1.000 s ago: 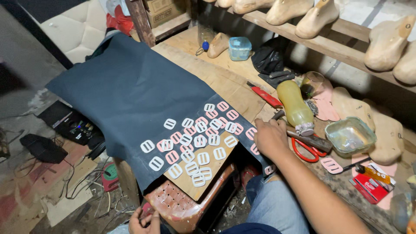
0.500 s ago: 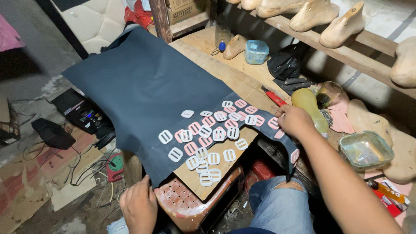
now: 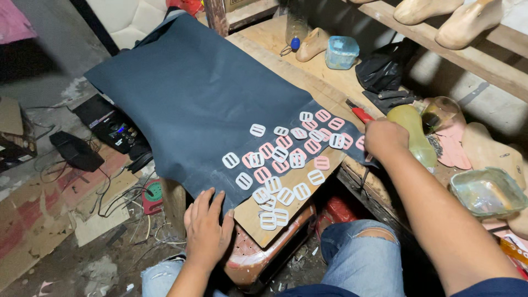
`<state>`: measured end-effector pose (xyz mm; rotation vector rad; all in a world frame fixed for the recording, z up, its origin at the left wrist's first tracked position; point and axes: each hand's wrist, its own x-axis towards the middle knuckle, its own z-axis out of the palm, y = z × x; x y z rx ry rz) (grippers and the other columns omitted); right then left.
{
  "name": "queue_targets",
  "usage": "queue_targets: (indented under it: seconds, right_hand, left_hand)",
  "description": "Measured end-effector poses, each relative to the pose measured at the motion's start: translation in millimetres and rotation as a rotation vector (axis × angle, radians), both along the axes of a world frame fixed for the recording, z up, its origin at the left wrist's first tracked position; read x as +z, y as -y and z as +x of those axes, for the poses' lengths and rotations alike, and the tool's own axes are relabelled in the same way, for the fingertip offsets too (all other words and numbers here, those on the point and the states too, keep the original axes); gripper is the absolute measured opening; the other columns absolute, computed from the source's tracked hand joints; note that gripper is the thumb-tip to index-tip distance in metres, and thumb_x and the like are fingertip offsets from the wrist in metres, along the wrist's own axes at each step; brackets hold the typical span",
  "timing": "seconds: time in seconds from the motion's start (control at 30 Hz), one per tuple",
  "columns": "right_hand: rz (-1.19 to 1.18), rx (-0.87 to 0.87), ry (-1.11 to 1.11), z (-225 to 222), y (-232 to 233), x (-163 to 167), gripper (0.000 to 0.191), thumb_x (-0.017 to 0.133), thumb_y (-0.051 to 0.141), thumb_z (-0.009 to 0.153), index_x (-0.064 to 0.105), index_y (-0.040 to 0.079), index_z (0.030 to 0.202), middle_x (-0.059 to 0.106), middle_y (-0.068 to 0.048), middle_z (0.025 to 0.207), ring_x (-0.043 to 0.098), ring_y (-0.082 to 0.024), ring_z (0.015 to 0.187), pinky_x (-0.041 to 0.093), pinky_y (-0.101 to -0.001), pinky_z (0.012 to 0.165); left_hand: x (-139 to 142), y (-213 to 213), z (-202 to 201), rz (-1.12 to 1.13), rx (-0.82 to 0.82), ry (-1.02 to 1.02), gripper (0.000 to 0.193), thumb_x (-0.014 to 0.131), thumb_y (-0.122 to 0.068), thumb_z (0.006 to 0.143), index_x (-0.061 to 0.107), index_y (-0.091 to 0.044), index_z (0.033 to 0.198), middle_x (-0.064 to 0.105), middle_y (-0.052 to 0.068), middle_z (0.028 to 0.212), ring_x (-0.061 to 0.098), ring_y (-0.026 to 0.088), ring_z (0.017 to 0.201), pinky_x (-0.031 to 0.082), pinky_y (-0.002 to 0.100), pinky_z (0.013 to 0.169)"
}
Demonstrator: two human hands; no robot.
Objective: The person applies adhesive to small white rectangular pieces using a brush and places them onto a dark sheet. The person then arranges pink rectangular pieces in rows on the same sheet.
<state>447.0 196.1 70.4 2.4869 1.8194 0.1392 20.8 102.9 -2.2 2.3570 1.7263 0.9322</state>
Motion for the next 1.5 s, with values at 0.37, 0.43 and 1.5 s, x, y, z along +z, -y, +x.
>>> queue_targets:
  seconds: [0.37, 0.43, 1.5]
  right_hand:
    - [0.198, 0.114, -0.315, -32.1, -38.8, -19.7, 0.038, 0.065, 0.032, 0.090, 0.072, 0.014, 0.123, 0.071, -0.015, 0.120, 0.062, -0.035, 0.118, 0.047, -0.0496, 0.099]
    - [0.212, 0.131, -0.329, -39.0, -54.7, -24.0, 0.040, 0.065, 0.033, 0.091, 0.071, 0.014, 0.126, 0.071, -0.015, 0.123, 0.060, -0.036, 0.120, 0.046, -0.0504, 0.100]
    - [0.429, 0.013, -0.776, -56.5, -124.2, -5.3, 0.017, 0.062, 0.015, 0.097, 0.073, 0.006, 0.105, 0.074, -0.012, 0.099, 0.072, -0.025, 0.084, 0.054, -0.0324, 0.077]
  left_hand:
    - [-54.6, 16.5, -30.6, -0.020, 0.147, 0.251, 0.057, 0.067, -0.025, 0.087, 0.054, 0.006, 0.133, 0.051, 0.028, 0.139, 0.050, 0.044, 0.128, 0.039, 0.050, 0.107]
    - [-76.2, 17.5, -41.1, -0.060, 0.222, 0.306, 0.056, 0.066, -0.026, 0.090, 0.053, 0.006, 0.135, 0.052, 0.028, 0.140, 0.051, 0.042, 0.130, 0.042, 0.049, 0.107]
    - [-16.7, -40.5, -10.4, -0.003, 0.032, 0.156, 0.062, 0.062, -0.030, 0.089, 0.050, -0.002, 0.144, 0.038, 0.025, 0.157, 0.026, 0.047, 0.148, 0.017, 0.060, 0.117]
